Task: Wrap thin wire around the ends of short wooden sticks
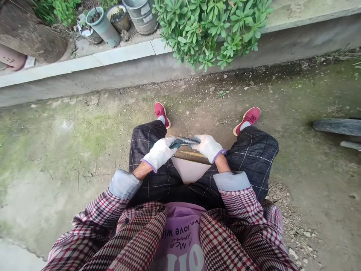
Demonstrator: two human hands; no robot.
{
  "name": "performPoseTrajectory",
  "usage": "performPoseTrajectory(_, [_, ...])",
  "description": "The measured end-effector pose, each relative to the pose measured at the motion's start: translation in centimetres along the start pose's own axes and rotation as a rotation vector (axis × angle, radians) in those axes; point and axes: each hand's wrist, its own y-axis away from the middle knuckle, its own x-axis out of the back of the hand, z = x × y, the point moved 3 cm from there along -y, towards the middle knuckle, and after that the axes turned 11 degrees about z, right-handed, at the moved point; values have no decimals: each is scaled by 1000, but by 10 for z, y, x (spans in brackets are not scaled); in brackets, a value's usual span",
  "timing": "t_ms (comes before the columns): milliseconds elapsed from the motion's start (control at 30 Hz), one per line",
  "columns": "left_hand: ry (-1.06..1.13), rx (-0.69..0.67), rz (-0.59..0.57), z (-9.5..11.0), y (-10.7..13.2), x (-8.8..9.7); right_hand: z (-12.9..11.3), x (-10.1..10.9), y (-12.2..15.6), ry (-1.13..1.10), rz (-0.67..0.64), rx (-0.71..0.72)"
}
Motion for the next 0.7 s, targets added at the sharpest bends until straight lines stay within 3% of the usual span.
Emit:
performPoseTrajectory(100, [340,116,12,-9,1,-9,3,2,0,-343,71,-112])
performPoseTrajectory(200, [720,210,-16,-15,0,-20,3,0,4,-680,39,-190])
performPoseTrajectory(333, [812,220,-61,-21,-4,-27,-3,3,11,-860,-105,-183])
performPoseTrajectory(567, [665,104,-156,-23,-5,-7,-12,3,23,-511,-504,35])
performPoseTrajectory(700, [422,46,-154,-16,-1,6,-10,0,20,-273,-499,91])
